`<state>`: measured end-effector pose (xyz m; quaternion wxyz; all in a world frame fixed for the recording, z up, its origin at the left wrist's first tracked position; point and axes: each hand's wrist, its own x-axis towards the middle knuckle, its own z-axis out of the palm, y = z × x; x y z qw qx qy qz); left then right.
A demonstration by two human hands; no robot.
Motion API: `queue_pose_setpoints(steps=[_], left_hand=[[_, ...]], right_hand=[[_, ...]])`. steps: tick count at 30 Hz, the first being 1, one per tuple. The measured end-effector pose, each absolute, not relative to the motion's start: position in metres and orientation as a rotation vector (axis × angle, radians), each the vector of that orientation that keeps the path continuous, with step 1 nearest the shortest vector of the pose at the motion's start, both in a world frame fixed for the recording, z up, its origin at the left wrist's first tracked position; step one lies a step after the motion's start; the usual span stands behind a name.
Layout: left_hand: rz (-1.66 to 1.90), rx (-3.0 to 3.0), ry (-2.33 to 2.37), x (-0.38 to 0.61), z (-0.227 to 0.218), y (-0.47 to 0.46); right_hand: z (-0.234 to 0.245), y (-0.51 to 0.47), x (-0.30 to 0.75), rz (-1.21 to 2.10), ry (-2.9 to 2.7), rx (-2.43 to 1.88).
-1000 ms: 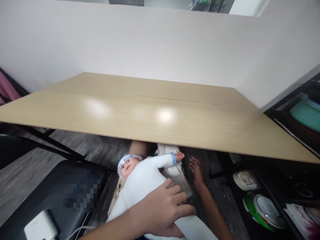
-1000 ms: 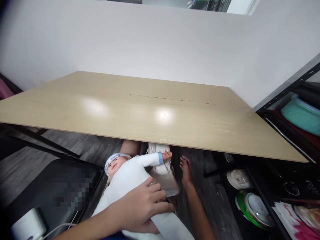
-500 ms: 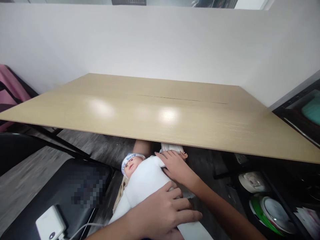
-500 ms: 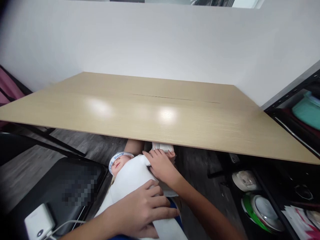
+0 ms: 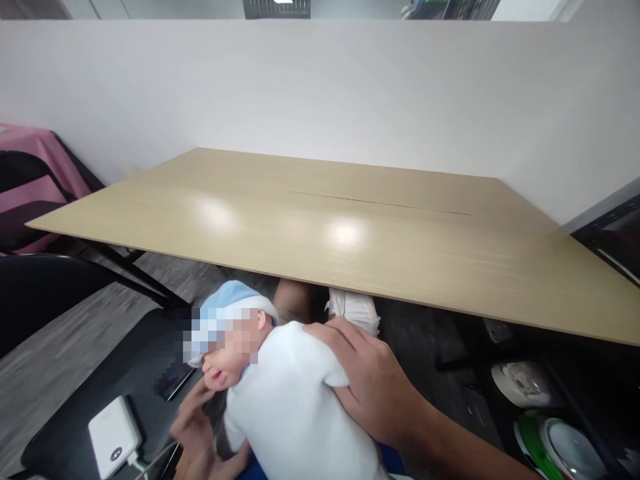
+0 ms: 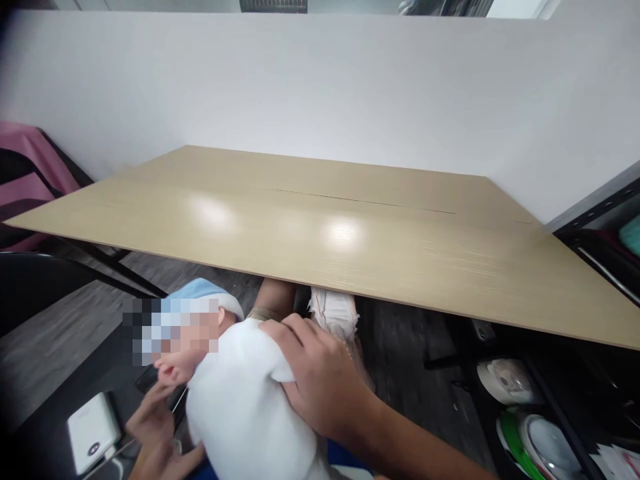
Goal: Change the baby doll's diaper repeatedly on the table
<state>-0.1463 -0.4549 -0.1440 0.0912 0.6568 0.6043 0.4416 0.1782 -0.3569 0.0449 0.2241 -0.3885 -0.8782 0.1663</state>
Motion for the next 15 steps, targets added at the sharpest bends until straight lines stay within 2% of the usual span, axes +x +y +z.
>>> queue_pose_setpoints(steps=[3,6,11,15], left_hand=[[1.068,1.866,1.650,-0.129,-0.129,-0.438],[0.999,1.827,1.510,-0.110,-0.090,-0.403],[0.812,2.059,1.495,-0.089,-0.010,-0.312],[0.661,2.257,1.256,-0.063,0.029,-0.222]], right_hand=[[0.056,-0.363,0.193,0.566,-2.183,-1.073],[0.068,-0.353,0.215,0.457,-2.099,-1.160],[0.084,-0.314,0.267,0.272,-2.069,-1.539],[0.084,-0.269,0.307,0.229,-2.054,-1.861]])
